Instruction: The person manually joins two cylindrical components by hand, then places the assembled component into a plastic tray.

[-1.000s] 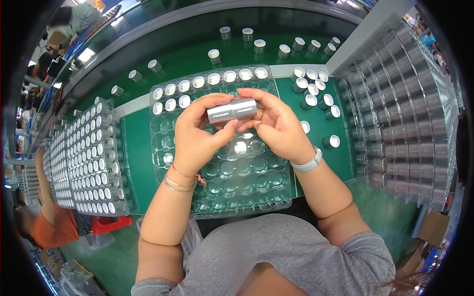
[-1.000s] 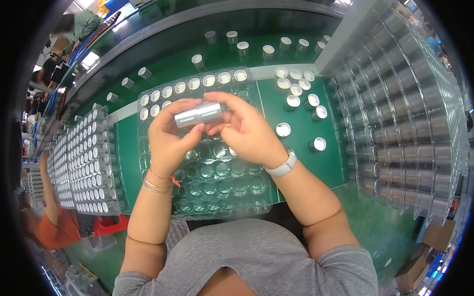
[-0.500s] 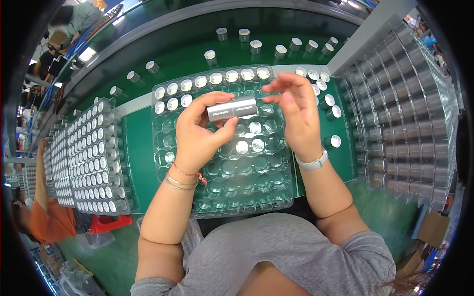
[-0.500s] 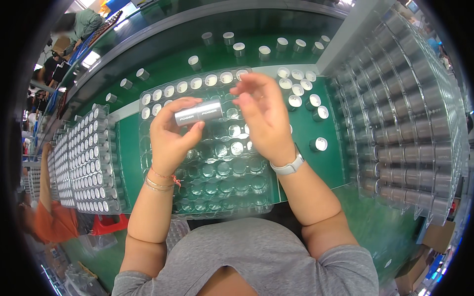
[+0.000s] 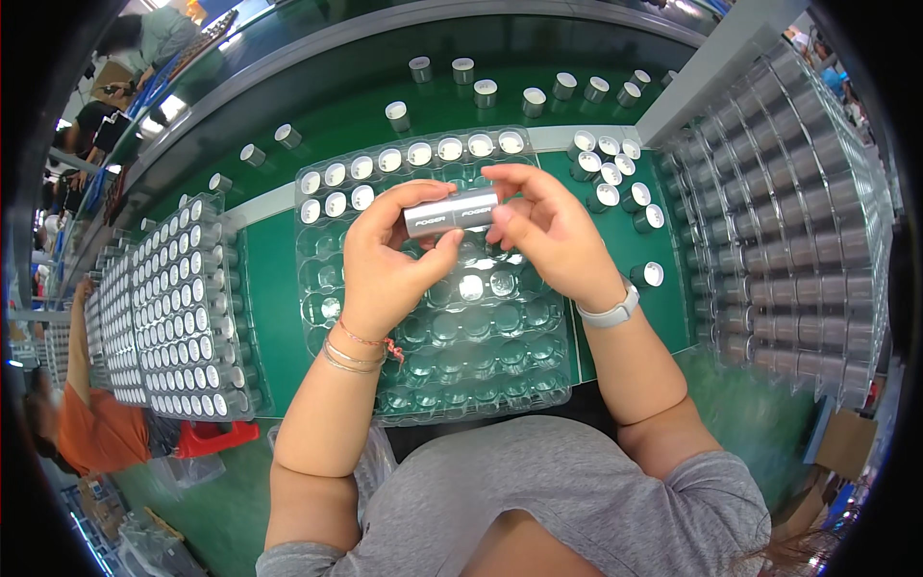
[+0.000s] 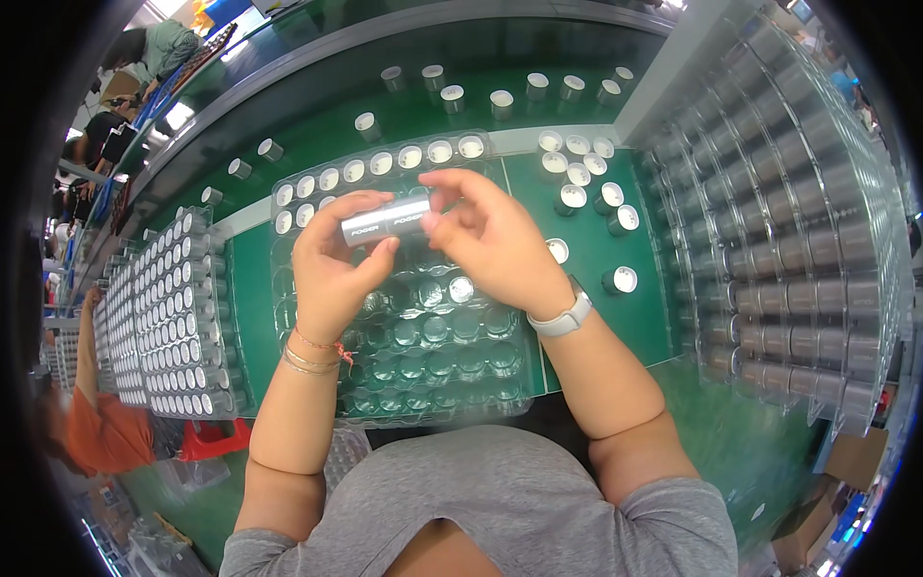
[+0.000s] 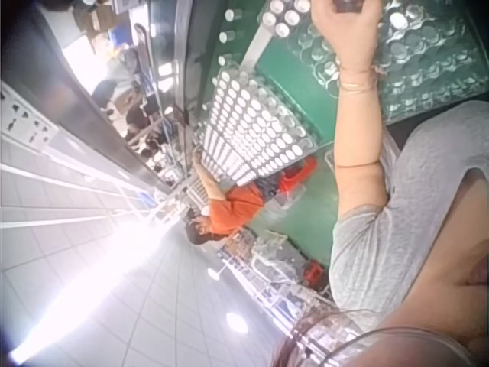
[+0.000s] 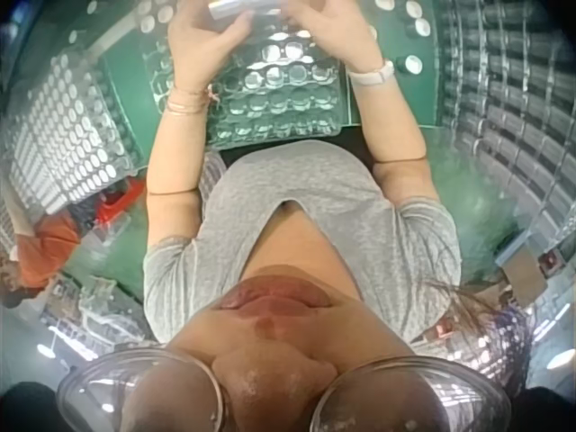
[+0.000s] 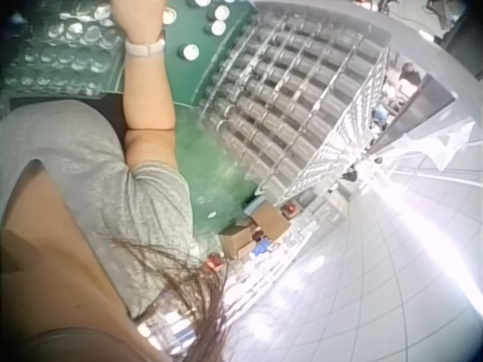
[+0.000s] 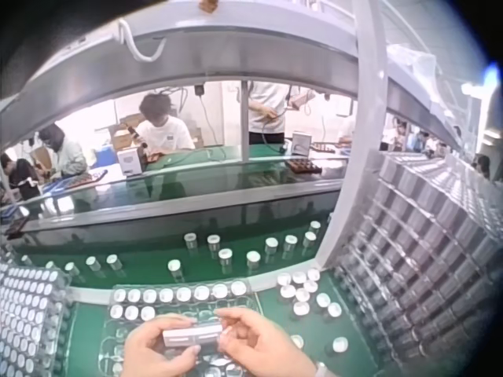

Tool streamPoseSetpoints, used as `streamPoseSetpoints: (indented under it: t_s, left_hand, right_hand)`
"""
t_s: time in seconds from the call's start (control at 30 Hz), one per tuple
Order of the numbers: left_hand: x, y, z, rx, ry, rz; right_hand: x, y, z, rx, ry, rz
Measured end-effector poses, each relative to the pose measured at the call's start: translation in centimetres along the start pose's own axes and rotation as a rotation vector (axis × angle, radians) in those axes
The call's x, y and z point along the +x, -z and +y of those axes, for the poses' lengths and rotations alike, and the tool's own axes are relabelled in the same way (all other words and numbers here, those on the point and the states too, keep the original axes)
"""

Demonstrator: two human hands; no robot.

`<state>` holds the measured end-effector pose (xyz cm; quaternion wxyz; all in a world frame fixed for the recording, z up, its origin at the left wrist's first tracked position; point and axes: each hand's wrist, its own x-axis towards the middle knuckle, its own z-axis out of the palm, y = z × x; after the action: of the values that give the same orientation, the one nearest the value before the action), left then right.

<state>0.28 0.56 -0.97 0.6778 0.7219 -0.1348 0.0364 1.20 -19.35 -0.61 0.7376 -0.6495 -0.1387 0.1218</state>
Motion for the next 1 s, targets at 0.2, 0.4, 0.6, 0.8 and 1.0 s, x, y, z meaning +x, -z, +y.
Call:
streamPoseSetpoints:
  t_s: [0.2,0.4,0.6,0.8,1.0]
  left_hand:
    - [-0.03,-0.16,-0.02,0.000,-0.001,0.018]
    - [0.00,-0.39,-0.27,-0.041,-0.002,0.039]
    - [0.04,-0.34,-0.46,-0.027,-0.010,0.030]
    - [-0.01,-0.48,-0.38,-0.025,-0.005,0.035]
    - [-0.05,-0.50,-0.45,-0.016,-0.006,0.041]
  right_hand:
    - [0.16,-0.13,0.67,0.073,-0.020,-0.047]
    - [0.27,-0.26,0.79,0.064,0.013,-0.001]
    - [0.20,-0.11,0.68,0.051,-0.012,-0.027]
    - [0.24,-0.20,0.91,0.028,0.011,0.003]
    - [0.26,-0.21,1.19,0.004,0.038,0.011]
